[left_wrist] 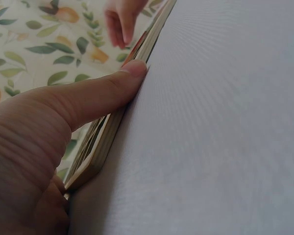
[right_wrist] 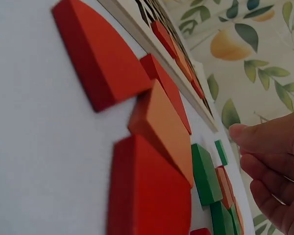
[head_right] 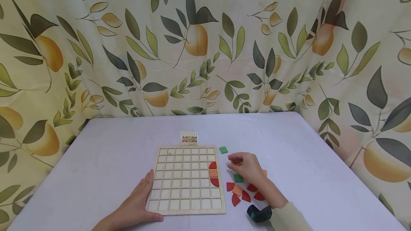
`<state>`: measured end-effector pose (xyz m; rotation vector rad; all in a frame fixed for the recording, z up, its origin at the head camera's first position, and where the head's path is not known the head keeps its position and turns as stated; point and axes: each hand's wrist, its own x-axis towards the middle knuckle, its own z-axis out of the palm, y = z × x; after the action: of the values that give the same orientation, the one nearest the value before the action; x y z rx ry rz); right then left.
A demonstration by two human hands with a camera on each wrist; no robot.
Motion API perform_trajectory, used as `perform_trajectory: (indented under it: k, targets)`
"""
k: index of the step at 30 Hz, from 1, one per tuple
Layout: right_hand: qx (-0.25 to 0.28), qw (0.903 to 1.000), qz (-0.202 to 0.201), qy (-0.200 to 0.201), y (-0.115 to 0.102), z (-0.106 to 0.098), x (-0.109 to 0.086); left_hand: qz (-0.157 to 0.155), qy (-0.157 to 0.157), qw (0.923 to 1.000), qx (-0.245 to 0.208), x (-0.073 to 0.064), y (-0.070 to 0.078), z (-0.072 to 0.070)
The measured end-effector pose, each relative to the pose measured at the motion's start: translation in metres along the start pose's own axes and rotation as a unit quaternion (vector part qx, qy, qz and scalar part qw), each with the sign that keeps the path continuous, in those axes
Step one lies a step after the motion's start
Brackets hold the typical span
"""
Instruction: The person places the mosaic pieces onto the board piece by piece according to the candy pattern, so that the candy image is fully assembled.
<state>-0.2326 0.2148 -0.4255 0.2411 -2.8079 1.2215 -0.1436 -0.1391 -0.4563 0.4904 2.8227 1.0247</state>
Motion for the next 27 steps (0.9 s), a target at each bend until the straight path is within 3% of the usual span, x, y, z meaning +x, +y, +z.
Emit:
perform_trajectory:
  k: [3, 5, 10, 17, 27]
  targets:
    - [0.026, 0.9993, 0.025, -0.005, 0.001, -0.002, 0.005, 0.003, 0.000, 1.0000, 0.001, -0.001, 0.001, 0.000]
    - [0.023, 0.9995, 0.021, -0.005, 0.002, -0.003, 0.008, 0.003, 0.000, 1.0000, 0.000, -0.001, 0.000, 0.000]
    - [-0.035, 0.9993, -0.016, -0.003, 0.008, -0.006, 0.014, 0.008, 0.003, 1.0000, -0.002, -0.001, 0.000, 0.000]
    - [-0.084, 0.9963, -0.019, -0.008, 0.011, -0.008, 0.020, 0.012, 0.004, 0.9999, -0.002, -0.002, 0.000, 0.000]
    - [-0.072, 0.9968, -0.007, -0.032, -0.001, -0.004, 0.021, 0.015, 0.006, 0.9999, 0.000, -0.002, -0.001, 0.001]
